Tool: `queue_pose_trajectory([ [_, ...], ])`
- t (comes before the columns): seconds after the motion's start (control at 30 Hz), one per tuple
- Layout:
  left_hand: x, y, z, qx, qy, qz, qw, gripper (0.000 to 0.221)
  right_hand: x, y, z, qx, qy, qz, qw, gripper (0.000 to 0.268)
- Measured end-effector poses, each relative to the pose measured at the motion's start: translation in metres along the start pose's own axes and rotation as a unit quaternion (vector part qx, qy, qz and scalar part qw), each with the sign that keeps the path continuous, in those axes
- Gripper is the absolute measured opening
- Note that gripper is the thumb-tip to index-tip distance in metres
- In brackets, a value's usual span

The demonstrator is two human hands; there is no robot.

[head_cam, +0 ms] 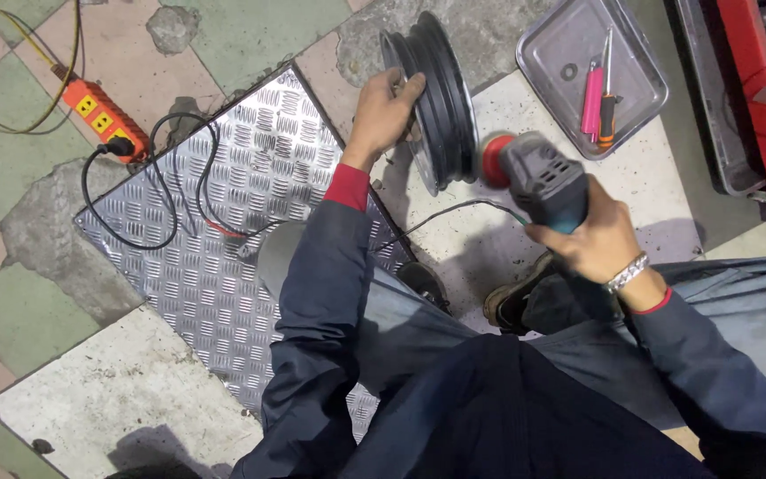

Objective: Sanding the inner surface of a motorcycle wheel rim using a handheld angle grinder

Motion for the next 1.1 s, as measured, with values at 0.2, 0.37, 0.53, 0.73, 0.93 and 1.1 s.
queue_pose_trajectory([
  [0.2,0.001,0.002,0.001,-0.001,-0.01,0.018,1.0,0.066,-0.03,-0.005,0.002,-0.054,0.005,0.063,0.997,0.083],
  [0.37,0.004,0.007,0.004,-0.026,0.022,0.004,0.999,0.079,-0.047,-0.01,-0.004,-0.036,-0.006,0.026,0.999,0.073],
  [0.53,0.025,0.02,0.007,-0.064,0.089,0.05,0.993,0.035,-0.026,0.001,0.0,-0.056,-0.004,0.042,0.998,0.082],
  [0.73,0.026,0.028,0.011,-0.108,0.096,0.032,0.989,0.032,-0.047,-0.021,-0.01,-0.034,0.02,0.032,0.999,0.088],
  [0.93,0.0,0.007,0.011,-0.042,-0.038,0.036,0.998,0.07,-0.05,-0.023,-0.026,-0.012,0.021,-0.012,1.0,0.088],
  [1.1,0.014,0.013,0.019,0.018,-0.057,0.165,0.985,0.036,-0.035,-0.005,-0.029,-0.011,0.014,0.052,0.998,0.093],
])
Point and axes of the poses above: each hand's wrist, its own y-axis away from the middle knuckle, its own z-axis out of the palm, x = y × z, the point moved 8 cm from there along -y, towards the middle knuckle, and after that the axes turned 15 degrees about -x, right-handed, at the moved point
